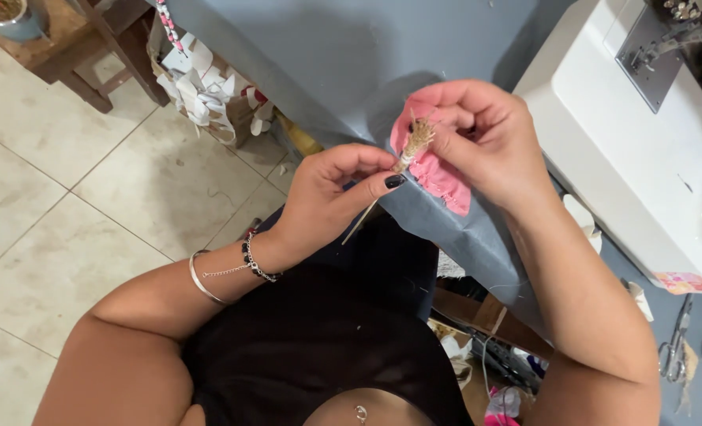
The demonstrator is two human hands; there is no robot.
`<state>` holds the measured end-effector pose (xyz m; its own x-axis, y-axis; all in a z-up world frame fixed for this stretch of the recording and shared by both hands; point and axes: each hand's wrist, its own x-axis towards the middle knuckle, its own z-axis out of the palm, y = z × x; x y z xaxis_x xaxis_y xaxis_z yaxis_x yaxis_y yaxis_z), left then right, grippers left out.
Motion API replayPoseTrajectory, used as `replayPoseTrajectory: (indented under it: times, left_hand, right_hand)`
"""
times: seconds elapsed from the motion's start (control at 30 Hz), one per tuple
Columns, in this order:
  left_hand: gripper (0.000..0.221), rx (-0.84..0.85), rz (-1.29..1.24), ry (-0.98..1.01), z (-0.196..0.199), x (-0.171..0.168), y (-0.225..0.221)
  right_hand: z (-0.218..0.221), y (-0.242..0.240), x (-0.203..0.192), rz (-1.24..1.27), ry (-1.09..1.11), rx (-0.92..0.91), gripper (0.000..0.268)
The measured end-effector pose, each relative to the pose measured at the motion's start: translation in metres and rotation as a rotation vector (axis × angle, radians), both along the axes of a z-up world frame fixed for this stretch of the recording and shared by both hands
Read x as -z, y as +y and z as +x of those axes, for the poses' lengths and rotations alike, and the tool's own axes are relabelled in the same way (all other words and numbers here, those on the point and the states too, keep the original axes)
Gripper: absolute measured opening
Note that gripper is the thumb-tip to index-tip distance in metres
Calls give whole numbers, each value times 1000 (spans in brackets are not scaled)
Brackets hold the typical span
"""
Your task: Assembling decorative fabric flowers by gluing and wrapping petals onto a central stem
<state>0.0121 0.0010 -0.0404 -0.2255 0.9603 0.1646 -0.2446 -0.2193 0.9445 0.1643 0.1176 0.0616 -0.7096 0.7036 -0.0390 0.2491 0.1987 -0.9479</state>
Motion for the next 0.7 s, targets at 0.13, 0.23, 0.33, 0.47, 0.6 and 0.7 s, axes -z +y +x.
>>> replayPoseTrajectory:
  times: [0.13,0.23,0.33,0.47,0.6,0.7]
  left_hand:
    - [13,-38,-8,10,0,2,0]
    - [16,-41,-12,-19,0,5,1]
    - [16,-39,-17,-37,1,7,1]
    - [20,-68,20,-38,2,7,0]
    - [27,-102,69,-26,1,3,-2]
    - [25,-124,104,-67,3,6,-2]
  right_hand:
    - [2,0,4,32,-60,8,25]
    - [7,2,9,62,-46,-9,7]
    - [8,2,5,8,-16,-68,7]
    - [2,-4,-3,-43,46,-190,13]
    - [3,-7,-4,-67,42,-160,21]
    - [6,-5,-2,-37,29,-185,25]
